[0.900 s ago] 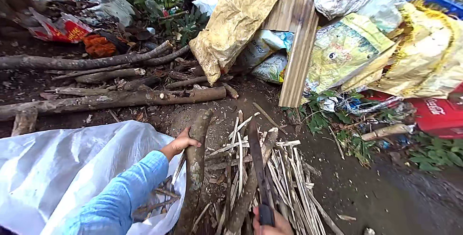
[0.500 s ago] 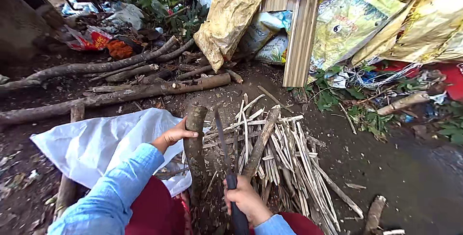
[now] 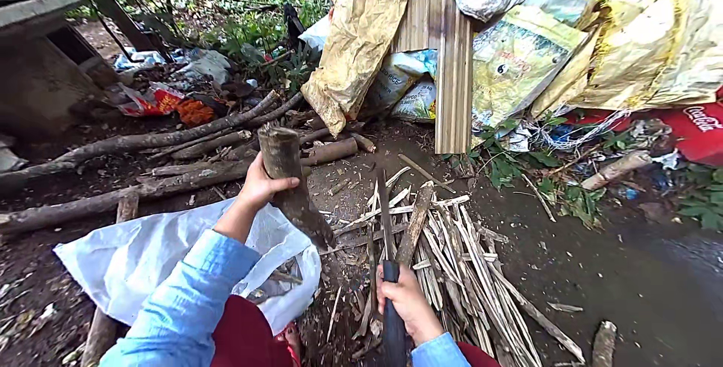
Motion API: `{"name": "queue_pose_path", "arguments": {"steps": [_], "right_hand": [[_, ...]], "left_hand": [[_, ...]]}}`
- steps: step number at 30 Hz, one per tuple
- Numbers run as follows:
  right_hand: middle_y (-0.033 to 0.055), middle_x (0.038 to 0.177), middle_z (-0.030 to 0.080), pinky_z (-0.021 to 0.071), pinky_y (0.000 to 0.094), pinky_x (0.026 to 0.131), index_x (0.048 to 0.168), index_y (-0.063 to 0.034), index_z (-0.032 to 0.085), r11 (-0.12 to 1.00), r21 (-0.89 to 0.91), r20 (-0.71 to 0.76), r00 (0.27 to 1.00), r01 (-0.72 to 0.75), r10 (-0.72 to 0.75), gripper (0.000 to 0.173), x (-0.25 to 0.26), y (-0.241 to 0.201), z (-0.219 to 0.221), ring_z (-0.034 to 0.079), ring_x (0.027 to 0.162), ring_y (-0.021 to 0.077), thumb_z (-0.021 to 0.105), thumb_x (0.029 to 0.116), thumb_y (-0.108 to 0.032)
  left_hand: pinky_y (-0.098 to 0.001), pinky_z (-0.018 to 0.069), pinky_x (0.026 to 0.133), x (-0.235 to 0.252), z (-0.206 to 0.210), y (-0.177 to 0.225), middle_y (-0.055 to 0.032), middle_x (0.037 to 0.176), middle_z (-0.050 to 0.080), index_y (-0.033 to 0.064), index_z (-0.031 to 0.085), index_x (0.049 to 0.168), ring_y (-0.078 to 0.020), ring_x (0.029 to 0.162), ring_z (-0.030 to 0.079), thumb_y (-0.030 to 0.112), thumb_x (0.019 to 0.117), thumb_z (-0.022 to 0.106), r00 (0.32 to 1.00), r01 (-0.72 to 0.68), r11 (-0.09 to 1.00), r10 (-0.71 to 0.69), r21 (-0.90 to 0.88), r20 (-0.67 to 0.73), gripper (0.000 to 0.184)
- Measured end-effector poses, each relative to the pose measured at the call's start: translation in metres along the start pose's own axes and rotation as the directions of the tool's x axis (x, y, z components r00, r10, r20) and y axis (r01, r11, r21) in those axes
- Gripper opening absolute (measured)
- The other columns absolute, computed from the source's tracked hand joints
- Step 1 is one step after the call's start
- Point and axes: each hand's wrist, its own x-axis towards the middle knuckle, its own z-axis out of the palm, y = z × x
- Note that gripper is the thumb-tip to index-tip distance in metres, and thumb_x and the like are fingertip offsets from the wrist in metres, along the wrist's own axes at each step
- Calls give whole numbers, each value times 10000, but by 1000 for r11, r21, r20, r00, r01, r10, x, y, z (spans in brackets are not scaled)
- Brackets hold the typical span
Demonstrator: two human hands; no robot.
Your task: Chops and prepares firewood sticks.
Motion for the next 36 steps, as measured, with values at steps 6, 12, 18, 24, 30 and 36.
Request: {"name": "queue_pose_path", "arguments": {"steps": [6,12,18,24,30,36], "right_hand": [[14,748,615,565,258,508,1142,22,500,932,179,-6,948,315,-319,480,-3,2,-5,604,543,94,565,675,108],[-7,779,559,527,236,540,1181,40,470,940,-51,-67,938,338,-341,495,-5,3,-2,559,568,47,533,697,124],[60,794,611,566,302,589,1236,101,517,865,-348,-35,917,362,-398,520,-3,-15,11,612,612,112,738,778,-3],[6,759,627,568,226,552,1120,87,566,654,-304,-43,676,693,-736,374,-8,-69,50,612,568,36,695,778,10],[68,758,624,541,289,535,1136,73,592,700,-439,-62,758,564,-650,355,19,-72,73,579,536,98,695,823,-59],[116,812,596,547,340,554,1308,14,509,818,-568,-48,989,90,-142,448,53,-83,85,580,539,167,713,924,-94]], "left_hand": [[-401,567,1015,53,19,-53,-153,1259,668,-21,451,1430,-192,1151,672,111,549,922,993,-119,993,119,29,-14,1008],[-384,480,1112,58,57,-109,-235,1346,617,-88,415,1466,-253,1252,622,139,608,908,998,-36,993,30,109,53,1015],[-424,473,1118,81,61,-92,-259,1372,586,-61,356,1498,-302,1269,608,78,661,919,987,63,991,-80,118,140,1018],[-436,476,1113,97,67,-92,-263,1370,587,-53,371,1491,-314,1262,611,77,674,920,977,77,989,-101,130,187,994],[-438,466,1122,101,62,-89,-263,1382,576,-42,370,1494,-318,1280,598,51,689,917,970,93,986,-121,137,211,977],[-444,472,1117,111,54,-88,-263,1390,571,-34,340,1507,-317,1286,598,42,713,908,956,118,982,-152,145,251,979]]}}
